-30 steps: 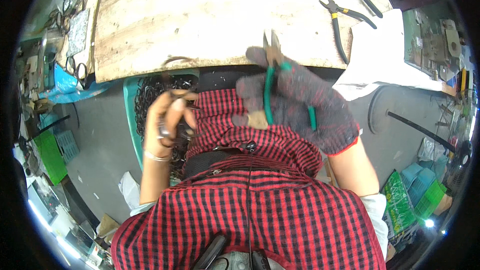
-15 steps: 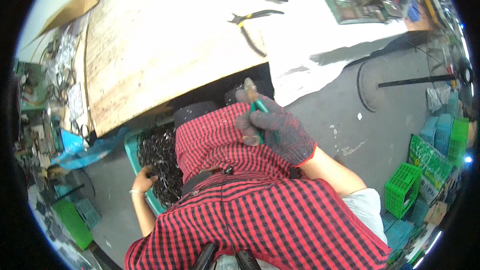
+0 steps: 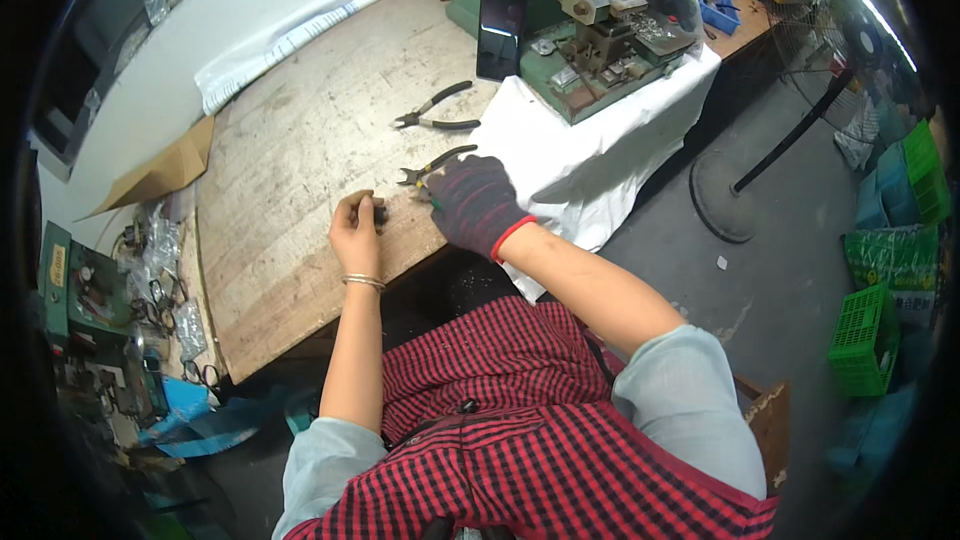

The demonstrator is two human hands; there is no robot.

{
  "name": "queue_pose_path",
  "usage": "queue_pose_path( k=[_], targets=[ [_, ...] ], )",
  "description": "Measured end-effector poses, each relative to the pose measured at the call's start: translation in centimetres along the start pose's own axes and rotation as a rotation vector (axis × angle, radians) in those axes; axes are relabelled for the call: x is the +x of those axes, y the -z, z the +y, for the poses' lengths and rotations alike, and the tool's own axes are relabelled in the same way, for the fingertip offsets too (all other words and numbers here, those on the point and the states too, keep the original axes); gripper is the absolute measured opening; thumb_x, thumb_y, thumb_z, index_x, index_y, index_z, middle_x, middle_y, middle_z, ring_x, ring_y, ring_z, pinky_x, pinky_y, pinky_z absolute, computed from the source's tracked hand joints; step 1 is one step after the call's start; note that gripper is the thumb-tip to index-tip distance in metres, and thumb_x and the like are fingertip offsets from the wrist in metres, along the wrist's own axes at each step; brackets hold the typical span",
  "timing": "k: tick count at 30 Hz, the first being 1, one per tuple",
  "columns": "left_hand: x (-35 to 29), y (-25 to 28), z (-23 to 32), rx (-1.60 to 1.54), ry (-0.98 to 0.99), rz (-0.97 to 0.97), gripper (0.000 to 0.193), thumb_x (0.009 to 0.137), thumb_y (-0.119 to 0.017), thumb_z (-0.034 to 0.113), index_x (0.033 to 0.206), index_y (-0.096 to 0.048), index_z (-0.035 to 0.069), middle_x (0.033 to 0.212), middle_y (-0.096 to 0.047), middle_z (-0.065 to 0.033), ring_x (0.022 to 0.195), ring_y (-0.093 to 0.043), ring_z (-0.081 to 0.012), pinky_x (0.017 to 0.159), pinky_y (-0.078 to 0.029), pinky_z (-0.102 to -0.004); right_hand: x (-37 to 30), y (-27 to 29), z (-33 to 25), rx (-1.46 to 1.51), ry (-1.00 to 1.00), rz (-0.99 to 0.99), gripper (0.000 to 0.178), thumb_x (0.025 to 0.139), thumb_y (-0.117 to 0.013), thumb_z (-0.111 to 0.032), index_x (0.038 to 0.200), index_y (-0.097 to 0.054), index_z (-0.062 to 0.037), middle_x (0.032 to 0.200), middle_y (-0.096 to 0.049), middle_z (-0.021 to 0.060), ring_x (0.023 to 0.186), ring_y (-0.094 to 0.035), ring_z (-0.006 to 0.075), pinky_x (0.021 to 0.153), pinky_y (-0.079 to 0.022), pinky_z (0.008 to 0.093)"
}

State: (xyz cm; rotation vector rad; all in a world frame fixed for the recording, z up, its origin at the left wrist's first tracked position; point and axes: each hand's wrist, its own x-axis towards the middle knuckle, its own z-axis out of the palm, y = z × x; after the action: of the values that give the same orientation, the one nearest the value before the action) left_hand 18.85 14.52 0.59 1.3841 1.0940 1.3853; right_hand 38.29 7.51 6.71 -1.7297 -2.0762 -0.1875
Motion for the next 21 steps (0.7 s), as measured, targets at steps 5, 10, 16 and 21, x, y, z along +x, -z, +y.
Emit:
queue_pose_path(
  k=[5,10,16,21],
  targets=[
    [-0.1,1.2,-0.4,0.034,-0.008,-0.119,0.016,0.106,-0.061,0.011,0.114,-0.07,0.0,0.099,-0.077,-0.008,0.082,-0.068,-0.0107,0.068,-0.053,-0.0255,1.8,-2.8,-2.8,-0.1,-0.223,-0.183,0.02,0.086,-0.065,-0.023,0.094,-0.077,-0.0091,0.093,-0.076,0.017,0.087,-0.075,0.0354,0.074,-0.057,0.0468],
    [1.2,1.3,1.8,0.025,0.226,-0.1,0.022,0.104,-0.063,0.013,0.119,-0.069,-0.002,0.103,-0.076,-0.0109,0.083,-0.069,-0.0137,0.07,-0.055,-0.0276,1.9,0.2,0.8,0.368,-0.343,-0.142,0.034,0.082,-0.065,-0.029,0.103,-0.075,-0.0041,0.102,-0.074,0.022,0.095,-0.073,0.0373,0.086,-0.057,0.0431],
    [5.4,-3.3,2.3,0.562,-0.241,-0.263,0.033,0.092,-0.068,0.009,0.124,-0.07,0.001,0.123,-0.071,-0.0193,0.114,-0.066,-0.0346,0.103,-0.052,-0.0434,-5.9,3.8,4.1,2.44,-0.66,-0.07,0.034,0.084,-0.071,-0.012,0.117,-0.065,-0.0034,0.092,-0.066,0.0065,0.078,-0.063,0.0184,0.074,-0.052,0.0334],
    [8.1,-10.5,0.1,0.85,-0.636,-0.355,0.032,0.086,-0.07,0.007,0.118,-0.075,0.006,0.13,-0.069,-0.0179,0.123,-0.06,-0.0362,0.109,-0.048,-0.0451,-12.5,4.2,5.0,2.709,-0.472,0.0,0.036,0.079,-0.071,-0.015,0.112,-0.062,-0.0043,0.091,-0.064,0.0106,0.081,-0.061,0.0291,0.081,-0.048,0.0466]
  ],
)
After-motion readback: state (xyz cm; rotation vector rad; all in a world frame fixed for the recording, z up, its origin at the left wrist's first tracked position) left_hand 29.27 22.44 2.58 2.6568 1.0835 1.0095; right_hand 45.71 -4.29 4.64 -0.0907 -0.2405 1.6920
